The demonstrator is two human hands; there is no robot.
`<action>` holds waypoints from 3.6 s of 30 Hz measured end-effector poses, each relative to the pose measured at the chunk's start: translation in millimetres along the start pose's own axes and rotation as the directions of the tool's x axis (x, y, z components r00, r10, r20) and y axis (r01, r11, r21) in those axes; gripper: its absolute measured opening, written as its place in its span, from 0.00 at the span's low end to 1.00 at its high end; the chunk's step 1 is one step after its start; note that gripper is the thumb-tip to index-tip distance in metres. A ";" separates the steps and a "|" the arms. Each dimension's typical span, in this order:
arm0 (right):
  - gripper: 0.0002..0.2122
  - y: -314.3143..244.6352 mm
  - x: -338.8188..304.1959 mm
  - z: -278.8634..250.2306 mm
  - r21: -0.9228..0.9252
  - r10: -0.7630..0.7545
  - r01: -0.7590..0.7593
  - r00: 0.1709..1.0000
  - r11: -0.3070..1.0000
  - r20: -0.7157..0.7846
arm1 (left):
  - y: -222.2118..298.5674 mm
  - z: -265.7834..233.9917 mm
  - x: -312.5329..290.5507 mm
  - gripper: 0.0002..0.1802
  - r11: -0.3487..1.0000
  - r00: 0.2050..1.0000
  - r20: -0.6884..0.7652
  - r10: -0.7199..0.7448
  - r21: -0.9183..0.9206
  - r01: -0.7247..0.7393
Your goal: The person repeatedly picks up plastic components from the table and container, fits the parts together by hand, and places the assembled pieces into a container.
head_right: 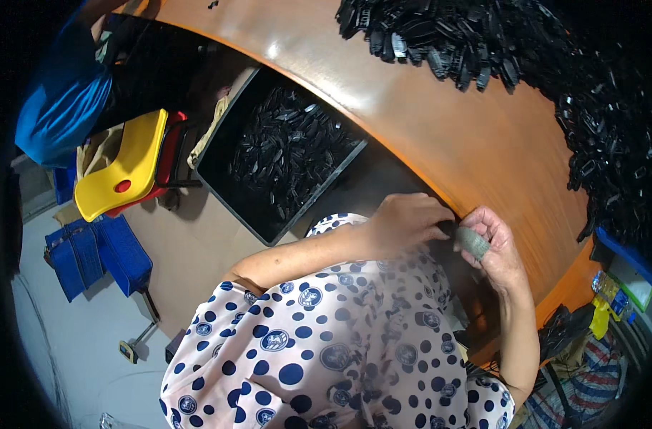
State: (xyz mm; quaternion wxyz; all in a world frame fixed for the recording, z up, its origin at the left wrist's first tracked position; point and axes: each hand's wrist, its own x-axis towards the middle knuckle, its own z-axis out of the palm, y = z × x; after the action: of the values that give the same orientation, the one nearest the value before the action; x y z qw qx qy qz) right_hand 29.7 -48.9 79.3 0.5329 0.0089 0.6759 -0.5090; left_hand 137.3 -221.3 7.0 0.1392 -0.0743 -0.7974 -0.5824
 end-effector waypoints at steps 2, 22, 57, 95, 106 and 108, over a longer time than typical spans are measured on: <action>0.04 3.2 2.2 5.0 -0.059 0.054 -0.052 0.998 0.997 0.020 | -2.9 -0.2 -9.4 0.14 0.986 0.997 0.051 0.057 0.151 -0.064; 0.19 26.1 34.8 61.3 0.246 0.229 -0.209 0.972 0.946 -0.055 | -21.6 -8.8 -39.9 0.14 0.619 0.851 0.101 -0.516 -0.643 0.451; 0.12 -14.7 68.5 57.1 -0.919 -0.843 0.369 0.531 0.138 0.087 | -175.2 -130.7 -177.5 0.19 0.220 0.168 -0.157 -0.973 -0.846 0.485; 0.09 -18.3 120.5 74.9 -0.944 -0.865 0.327 0.482 0.034 0.136 | -351.1 -76.0 -84.8 0.40 0.111 0.143 -0.501 -0.854 0.092 0.989; 0.08 -18.7 118.6 71.5 -0.927 -0.844 0.365 0.520 0.081 0.132 | -324.9 -66.8 -141.5 0.29 0.552 0.655 -0.572 -0.494 0.375 0.744; 0.08 -18.7 119.3 71.5 -0.932 -0.840 0.354 0.526 0.075 0.132 | -335.5 -112.3 -180.8 0.28 0.479 0.592 -0.749 -0.296 0.420 0.771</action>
State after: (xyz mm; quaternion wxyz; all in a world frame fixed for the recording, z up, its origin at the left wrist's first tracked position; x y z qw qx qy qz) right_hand 18.7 -171.1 11.1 0.0017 -0.4477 0.8657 -0.2238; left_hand 230.2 -424.2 -321.8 0.1914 0.4374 -0.8487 -0.2276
